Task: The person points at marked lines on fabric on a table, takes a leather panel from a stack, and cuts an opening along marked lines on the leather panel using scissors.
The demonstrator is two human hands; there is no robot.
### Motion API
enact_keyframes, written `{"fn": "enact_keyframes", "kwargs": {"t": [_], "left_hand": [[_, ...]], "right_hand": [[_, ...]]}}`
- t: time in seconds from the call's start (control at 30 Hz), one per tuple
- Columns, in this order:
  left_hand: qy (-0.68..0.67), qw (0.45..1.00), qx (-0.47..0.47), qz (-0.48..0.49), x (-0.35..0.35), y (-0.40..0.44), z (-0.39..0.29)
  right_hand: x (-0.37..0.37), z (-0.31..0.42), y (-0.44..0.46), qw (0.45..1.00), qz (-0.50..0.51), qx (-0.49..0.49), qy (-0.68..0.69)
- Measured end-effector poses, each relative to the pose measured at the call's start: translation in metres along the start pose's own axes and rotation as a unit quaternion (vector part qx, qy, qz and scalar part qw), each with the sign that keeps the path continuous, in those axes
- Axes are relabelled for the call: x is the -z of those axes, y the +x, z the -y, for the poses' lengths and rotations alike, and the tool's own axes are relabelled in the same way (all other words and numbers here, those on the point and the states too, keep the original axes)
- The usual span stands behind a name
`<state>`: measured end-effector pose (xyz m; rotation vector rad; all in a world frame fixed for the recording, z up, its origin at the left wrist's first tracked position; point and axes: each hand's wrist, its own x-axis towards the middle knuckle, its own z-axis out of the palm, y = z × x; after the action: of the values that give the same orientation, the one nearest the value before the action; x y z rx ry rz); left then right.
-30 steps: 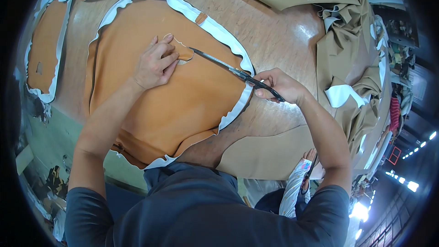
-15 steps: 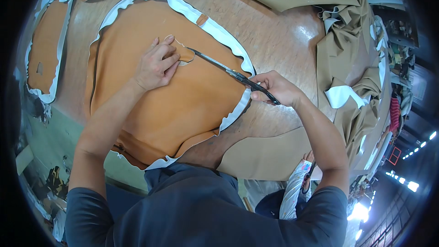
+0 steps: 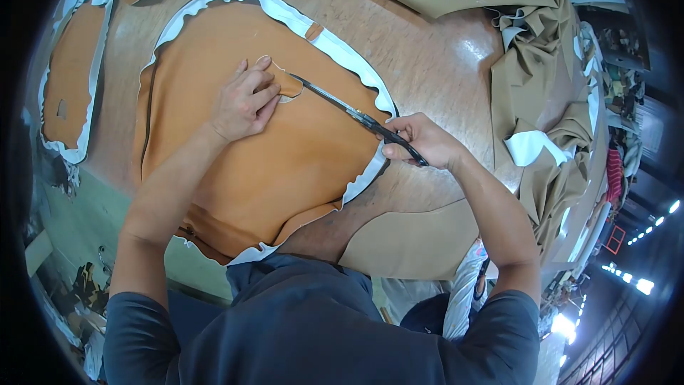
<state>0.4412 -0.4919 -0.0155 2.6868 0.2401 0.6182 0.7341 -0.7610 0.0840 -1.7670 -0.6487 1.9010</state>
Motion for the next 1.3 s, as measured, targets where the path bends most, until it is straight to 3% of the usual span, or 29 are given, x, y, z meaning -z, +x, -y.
{"fn": "enact_keyframes", "kwargs": {"t": [0.47, 1.3], "left_hand": [[-0.005, 1.0, -0.005, -0.003, 0.002, 0.001, -0.002], [0.002, 1.0, -0.006, 0.0, 0.0, -0.001, 0.0]], "right_hand": [[-0.038, -0.005, -0.003, 0.997, -0.023, 0.02, 0.076], [-0.048, -0.003, -0.005, 0.997, -0.052, 0.019, 0.059]]}}
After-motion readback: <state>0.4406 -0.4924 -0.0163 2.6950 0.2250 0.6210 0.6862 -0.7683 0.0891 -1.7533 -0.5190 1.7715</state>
